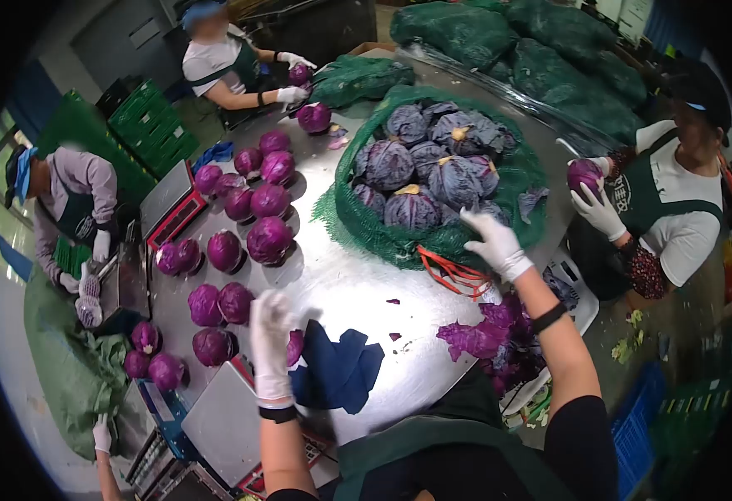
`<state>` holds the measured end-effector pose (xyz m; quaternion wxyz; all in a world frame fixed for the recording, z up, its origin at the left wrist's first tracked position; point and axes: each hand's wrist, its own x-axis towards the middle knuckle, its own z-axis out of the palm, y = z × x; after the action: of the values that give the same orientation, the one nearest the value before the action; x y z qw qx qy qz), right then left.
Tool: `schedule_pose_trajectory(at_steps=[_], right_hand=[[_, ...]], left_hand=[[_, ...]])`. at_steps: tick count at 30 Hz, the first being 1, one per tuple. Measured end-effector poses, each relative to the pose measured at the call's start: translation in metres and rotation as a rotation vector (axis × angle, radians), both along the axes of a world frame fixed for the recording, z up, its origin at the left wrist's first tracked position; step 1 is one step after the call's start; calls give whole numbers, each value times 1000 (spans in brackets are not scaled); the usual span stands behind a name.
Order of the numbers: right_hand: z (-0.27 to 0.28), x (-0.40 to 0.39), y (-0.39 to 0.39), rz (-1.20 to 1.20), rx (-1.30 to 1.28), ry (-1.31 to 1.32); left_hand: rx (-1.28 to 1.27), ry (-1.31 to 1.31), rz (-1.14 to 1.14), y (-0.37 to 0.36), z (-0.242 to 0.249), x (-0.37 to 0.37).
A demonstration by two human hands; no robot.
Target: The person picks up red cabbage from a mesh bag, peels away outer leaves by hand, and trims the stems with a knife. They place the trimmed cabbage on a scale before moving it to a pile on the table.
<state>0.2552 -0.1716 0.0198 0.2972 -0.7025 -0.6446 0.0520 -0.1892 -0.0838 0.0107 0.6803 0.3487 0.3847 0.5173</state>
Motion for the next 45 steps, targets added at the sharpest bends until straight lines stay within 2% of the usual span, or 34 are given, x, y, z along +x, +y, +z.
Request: schedule_pose_trajectory(at_steps=[1,3,4,5,6,7,9,10,11,13,15,16,17,18,19,20,23,24,25,26,27,28,29,30,31,33,34,35,37,38,39,41,42,45], right_hand=[[-20,3,2,5,-72,-17],[-44,-25,-16,183,-232,-265],[-117,-35,-35,351,7,-232],[-127,-77,-72,247,-146,-87],[-111,-118,-104,75,-289,410],[-119,-137,-126,-55,-389,555],[-98,-143,-145,-285,-555,987],[-106,-138,-154,-207,-543,1016],[-104,-134,-156,-221,-539,1025],[-85,-113,-141,-10,-33,756],[1,-74,-112,-228,-185,938],[-6,-54,-92,-269,126,1101],[5,-30,-76,-325,155,1139],[21,-13,-61,-417,85,1073],[7,14,-44,-410,60,884],[-10,34,-27,-428,74,817],[-45,41,-4,-518,-7,867],[-39,25,-4,-462,162,740],[-27,16,-18,-405,28,814],[-21,3,-28,-362,-21,841],[-23,-7,-35,-325,-72,875],[-28,-10,-37,-291,66,617],[-30,-13,-34,-382,82,848],[-47,-5,-30,-367,24,883],[-63,2,-25,-351,-27,917],[-61,-7,-20,-294,-342,1127],[-62,-14,-18,-131,-353,1231],[-58,-19,-18,-137,-474,1171],[-53,-39,-25,-73,-245,952],[-61,-46,-27,6,-115,907],[-75,-54,-34,-12,-80,910],[-60,-76,-56,86,23,975],[-44,-83,-72,85,-50,1089],[-28,-104,-120,28,-267,1332]], left_hand=[[23,80,-112,-4,-9,25],[-36,264,-231,-16,-24,62],[-23,292,-248,-22,-24,78],[-15,322,-267,-31,-21,92],[-36,231,-253,-40,-8,108],[30,257,-252,-41,-11,118],[485,655,-174,-39,-28,142],[494,586,-205,-43,-28,158],[822,636,-214,-42,-42,173],[988,861,-413,-48,-44,198],[1073,1098,-638,-58,-55,209],[1091,1210,-748,-59,-78,209],[1121,1376,-864,-59,-90,204],[1112,1346,-825,-58,-103,197],[1106,1318,-780,-55,-111,190],[1072,1342,-817,-51,-111,186],[897,1278,-842,-46,-102,181],[842,1243,-785,-46,-87,183],[778,1207,-728,-50,-72,184],[741,972,-525,-57,-61,189],[694,1028,-495,-62,-53,193],[610,925,-492,-69,-56,196],[529,821,-480,-76,-59,200],[339,631,-526,-80,-72,202],[341,640,-521,-78,-83,205],[-73,129,-535,-71,-93,208],[-205,31,-530,-68,-98,207],[-216,-7,-558,-63,-100,201],[-204,-91,-632,-52,-122,188],[-252,-95,-607,-53,-122,185],[-238,-98,-604,-53,-121,180],[-251,-206,-467,-67,-96,165],[-80,-235,-484,-75,-86,151],[72,62,-549,-96,-24,112]])
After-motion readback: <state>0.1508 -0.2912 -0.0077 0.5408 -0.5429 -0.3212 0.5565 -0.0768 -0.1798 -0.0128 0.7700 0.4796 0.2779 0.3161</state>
